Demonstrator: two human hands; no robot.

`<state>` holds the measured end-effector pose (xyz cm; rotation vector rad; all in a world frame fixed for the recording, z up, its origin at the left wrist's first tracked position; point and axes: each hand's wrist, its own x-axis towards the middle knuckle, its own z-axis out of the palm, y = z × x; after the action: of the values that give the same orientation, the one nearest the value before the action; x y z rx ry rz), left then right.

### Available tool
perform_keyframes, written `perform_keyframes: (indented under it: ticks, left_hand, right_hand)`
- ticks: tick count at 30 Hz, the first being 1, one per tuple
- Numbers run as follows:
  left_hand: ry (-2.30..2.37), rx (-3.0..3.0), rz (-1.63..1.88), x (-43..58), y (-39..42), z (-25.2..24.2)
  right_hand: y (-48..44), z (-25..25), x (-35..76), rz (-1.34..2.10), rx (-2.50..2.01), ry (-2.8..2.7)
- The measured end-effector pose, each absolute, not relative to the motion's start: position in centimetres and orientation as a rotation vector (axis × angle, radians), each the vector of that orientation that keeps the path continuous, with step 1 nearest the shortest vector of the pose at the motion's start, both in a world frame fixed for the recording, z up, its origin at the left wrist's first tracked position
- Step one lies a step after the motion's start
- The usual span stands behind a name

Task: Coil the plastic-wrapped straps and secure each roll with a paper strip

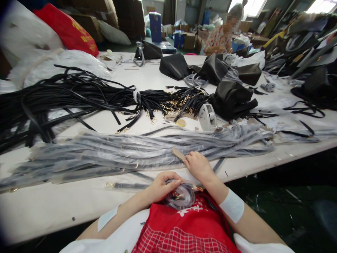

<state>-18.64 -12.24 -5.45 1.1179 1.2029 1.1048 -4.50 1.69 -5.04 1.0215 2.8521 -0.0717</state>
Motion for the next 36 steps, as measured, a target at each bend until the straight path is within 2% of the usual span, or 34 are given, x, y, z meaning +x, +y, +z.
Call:
perform_keyframes:
  ticks: [29,36]
  left_hand:
    - [1.222,1.119,1.098,-18.6,-12.3,-5.1]
    - [1.249,1.085,1.062,-18.5,-12.5,-5.7]
  right_hand:
    - [1.5,-5.4,-5.8,0.014,1.022,2.85]
    - [3.5,-4.2,-3.2,0.042,1.298,2.909]
